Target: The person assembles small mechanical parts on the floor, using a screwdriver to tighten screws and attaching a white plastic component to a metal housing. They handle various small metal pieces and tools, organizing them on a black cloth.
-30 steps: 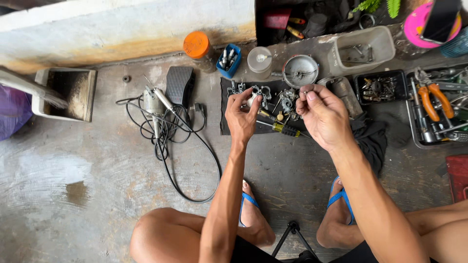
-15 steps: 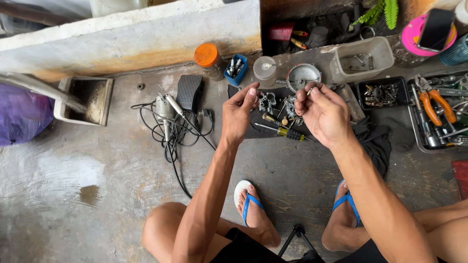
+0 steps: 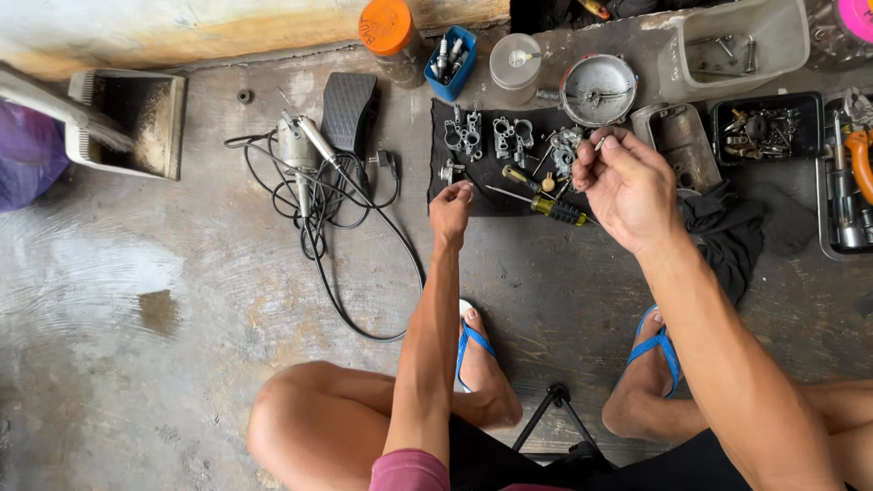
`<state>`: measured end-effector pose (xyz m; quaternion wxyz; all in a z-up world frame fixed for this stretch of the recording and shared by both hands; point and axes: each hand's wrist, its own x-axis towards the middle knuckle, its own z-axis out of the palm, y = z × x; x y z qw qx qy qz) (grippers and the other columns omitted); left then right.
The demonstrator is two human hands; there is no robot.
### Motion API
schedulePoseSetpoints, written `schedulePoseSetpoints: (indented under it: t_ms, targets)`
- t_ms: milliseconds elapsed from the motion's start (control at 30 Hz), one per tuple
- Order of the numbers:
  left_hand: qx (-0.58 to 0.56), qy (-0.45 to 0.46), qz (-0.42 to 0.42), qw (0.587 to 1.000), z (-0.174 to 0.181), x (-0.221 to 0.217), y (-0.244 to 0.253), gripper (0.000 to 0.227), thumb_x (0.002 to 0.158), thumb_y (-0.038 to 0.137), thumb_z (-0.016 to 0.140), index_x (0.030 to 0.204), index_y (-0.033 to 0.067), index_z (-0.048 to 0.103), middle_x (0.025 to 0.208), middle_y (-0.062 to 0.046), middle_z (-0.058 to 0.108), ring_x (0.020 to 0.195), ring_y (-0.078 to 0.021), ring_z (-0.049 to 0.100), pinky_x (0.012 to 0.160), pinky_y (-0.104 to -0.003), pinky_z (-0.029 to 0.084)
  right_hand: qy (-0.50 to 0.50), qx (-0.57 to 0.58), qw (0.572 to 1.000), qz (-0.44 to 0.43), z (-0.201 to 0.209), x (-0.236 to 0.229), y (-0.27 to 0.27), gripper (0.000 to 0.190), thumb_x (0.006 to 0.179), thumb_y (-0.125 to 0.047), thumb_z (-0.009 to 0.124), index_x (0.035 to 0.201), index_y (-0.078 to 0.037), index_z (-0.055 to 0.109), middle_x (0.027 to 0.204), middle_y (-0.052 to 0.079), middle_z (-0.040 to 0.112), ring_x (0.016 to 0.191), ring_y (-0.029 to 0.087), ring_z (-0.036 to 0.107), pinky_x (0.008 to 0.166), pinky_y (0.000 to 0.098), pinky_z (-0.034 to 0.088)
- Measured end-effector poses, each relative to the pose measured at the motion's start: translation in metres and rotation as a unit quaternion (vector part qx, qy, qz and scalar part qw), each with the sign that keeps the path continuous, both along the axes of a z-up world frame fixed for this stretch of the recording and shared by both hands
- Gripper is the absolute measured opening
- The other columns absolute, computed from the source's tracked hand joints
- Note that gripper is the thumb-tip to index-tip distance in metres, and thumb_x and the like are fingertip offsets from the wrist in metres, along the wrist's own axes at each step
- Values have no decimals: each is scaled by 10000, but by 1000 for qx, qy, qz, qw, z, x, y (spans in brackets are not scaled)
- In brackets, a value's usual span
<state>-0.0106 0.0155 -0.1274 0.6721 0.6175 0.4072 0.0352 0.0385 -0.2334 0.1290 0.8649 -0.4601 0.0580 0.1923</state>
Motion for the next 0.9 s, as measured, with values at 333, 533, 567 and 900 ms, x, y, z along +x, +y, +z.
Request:
schedulePoseSetpoints:
  t_ms: [333,533,567,900]
  targets:
    - [386,-35,-210,898,43,-1,-7,360,888,53,669,1244,109,652,1147,-122,596,1000,-437,663,932,-537,558,23,-28,999,-12,-25,2,5,137,1096,-151,476,1193,-83,545,958,98,584,879,202,620,724,278,458]
    - [370,-91,-169,909,47,-2,-6,413,873,117,715,1277,133,633,1097,-142,619,990,-444,673,846,-524,566,-26,-41,999,-4,-26,0,10,143,1092,-111,495,1205,-56,562,939,85,588,854,163,614,715,236,475]
    - [360,-143,-141,911,62,3,-9,385,855,84,747,1230,116,672,1088,-139,640,945,-410,690,811,-476,582,-49,-36,998,-11,-24,0,11,155,1068,-93,543,1208,-32,572,948,111,609,857,174,638,724,242,506]
    - [305,-464,-226,800,377,35,-41,313,856,92,833,1147,145,733,1111,-43,755,1008,-258,752,847,-355,624,-236,-14,968,-89,98,-7,3,187,958,54,658,1135,61,595,1019,222,677,916,234,720,776,279,613]
